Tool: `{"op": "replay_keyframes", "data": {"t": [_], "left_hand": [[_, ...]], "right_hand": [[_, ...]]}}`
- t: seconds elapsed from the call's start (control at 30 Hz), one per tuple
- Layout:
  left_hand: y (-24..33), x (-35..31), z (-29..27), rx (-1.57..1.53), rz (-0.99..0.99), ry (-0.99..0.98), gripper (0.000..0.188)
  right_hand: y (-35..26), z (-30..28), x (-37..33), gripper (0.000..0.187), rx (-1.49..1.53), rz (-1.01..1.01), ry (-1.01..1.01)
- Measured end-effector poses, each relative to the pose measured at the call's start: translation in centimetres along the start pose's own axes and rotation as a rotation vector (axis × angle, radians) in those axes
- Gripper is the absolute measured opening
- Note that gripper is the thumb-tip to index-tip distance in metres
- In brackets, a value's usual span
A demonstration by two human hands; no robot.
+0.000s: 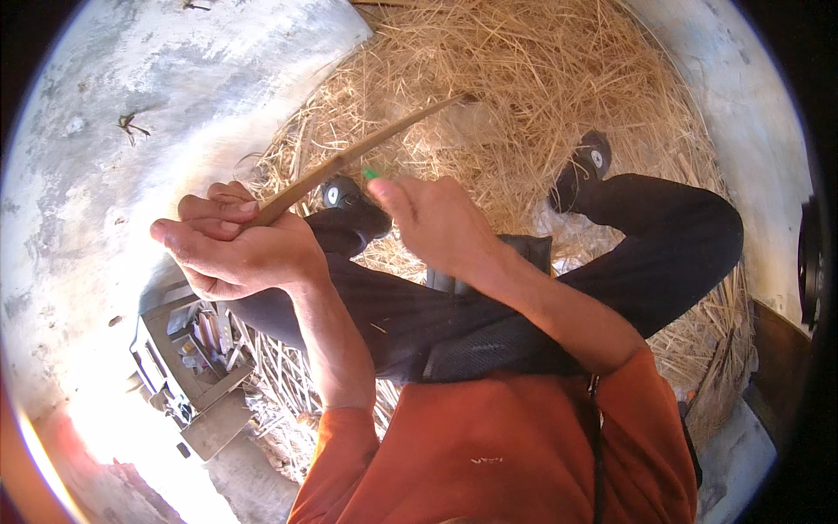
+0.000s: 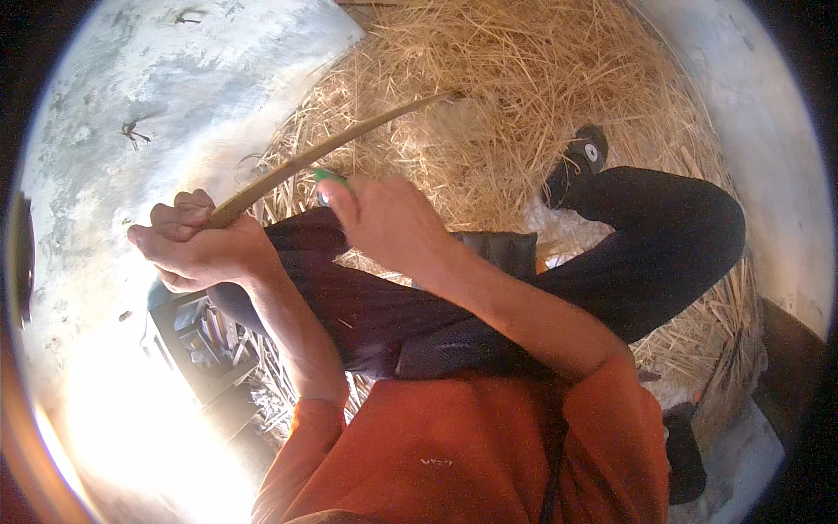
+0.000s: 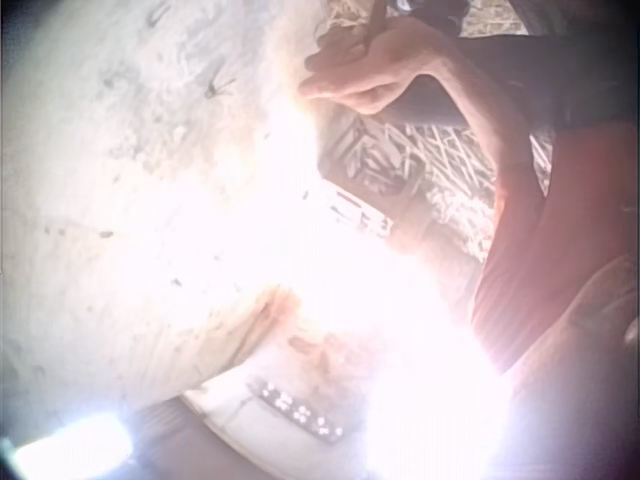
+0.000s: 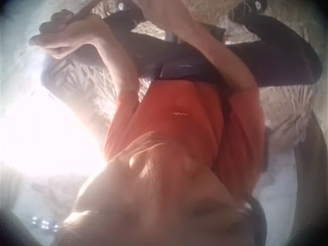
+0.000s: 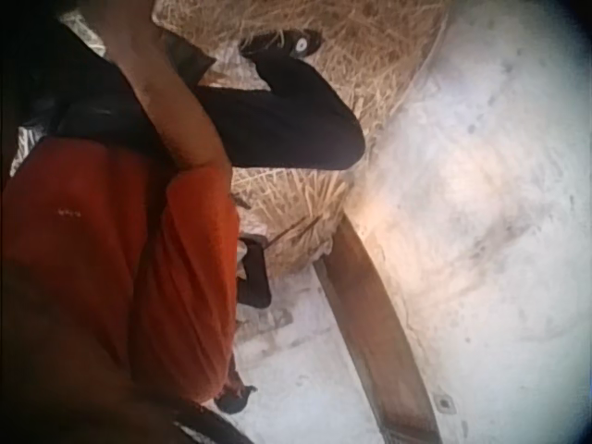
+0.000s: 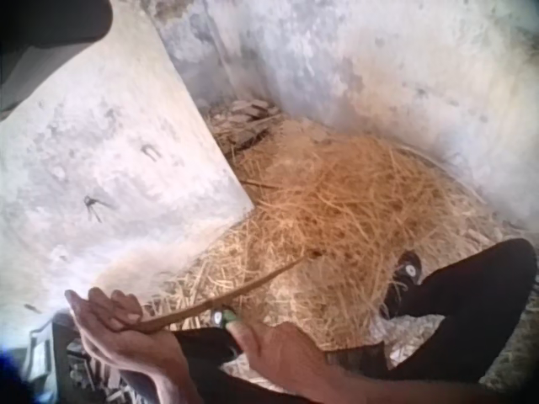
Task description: The person strips the bark from a long wooden stick using a green-handled utility knife. They hold the stick with their left hand and use their right hand to shave the wood along its length.
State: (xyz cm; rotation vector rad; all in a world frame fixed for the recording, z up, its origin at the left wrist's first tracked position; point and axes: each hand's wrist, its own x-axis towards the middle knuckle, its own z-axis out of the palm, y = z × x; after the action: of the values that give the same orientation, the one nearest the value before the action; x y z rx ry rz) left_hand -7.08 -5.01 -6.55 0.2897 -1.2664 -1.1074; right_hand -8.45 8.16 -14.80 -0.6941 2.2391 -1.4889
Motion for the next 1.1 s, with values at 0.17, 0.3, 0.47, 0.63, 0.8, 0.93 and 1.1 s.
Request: {"op": "replay_keyframes", "data": {"t": [0.17,0.3,0.47,0.63,0.8,0.93,1.1], "left_hand": [[-0.1,0.3,-0.6,-0.027,-0.006,-0.018,0.042],[-0.1,0.5,0.3,-0.025,0.002,0.016,0.043],[0.4,-0.2,0.0,-0.034,-0.036,-0.026,0.043],[0.1,-0.1,0.5,-0.068,-0.011,-0.03,0.043],[-0.1,0.6,-0.5,-0.106,-0.051,-0.042,0.044],[0.2,0.1,0.0,-0.107,-0.014,-0.041,0.044],[-0.4,0.7,0.1,-0.087,-0.006,-0.03,0.045]], "right_hand": [[1.2,0.2,0.6,0.049,-0.088,0.034,0.004],[0.4,-0.5,1.1,0.054,-0.103,0.032,-0.04],[2.3,-0.1,0.8,0.056,-0.058,0.11,0.006],[0.4,-0.7,1.3,0.056,-0.135,0.041,0.003],[1.1,-0.8,1.2,0.056,-0.166,0.087,-0.021],[2.1,-1.0,2.0,0.057,-0.145,0.091,-0.034],[2.3,-1.0,2.0,0.058,-0.226,0.104,-0.025]]}}
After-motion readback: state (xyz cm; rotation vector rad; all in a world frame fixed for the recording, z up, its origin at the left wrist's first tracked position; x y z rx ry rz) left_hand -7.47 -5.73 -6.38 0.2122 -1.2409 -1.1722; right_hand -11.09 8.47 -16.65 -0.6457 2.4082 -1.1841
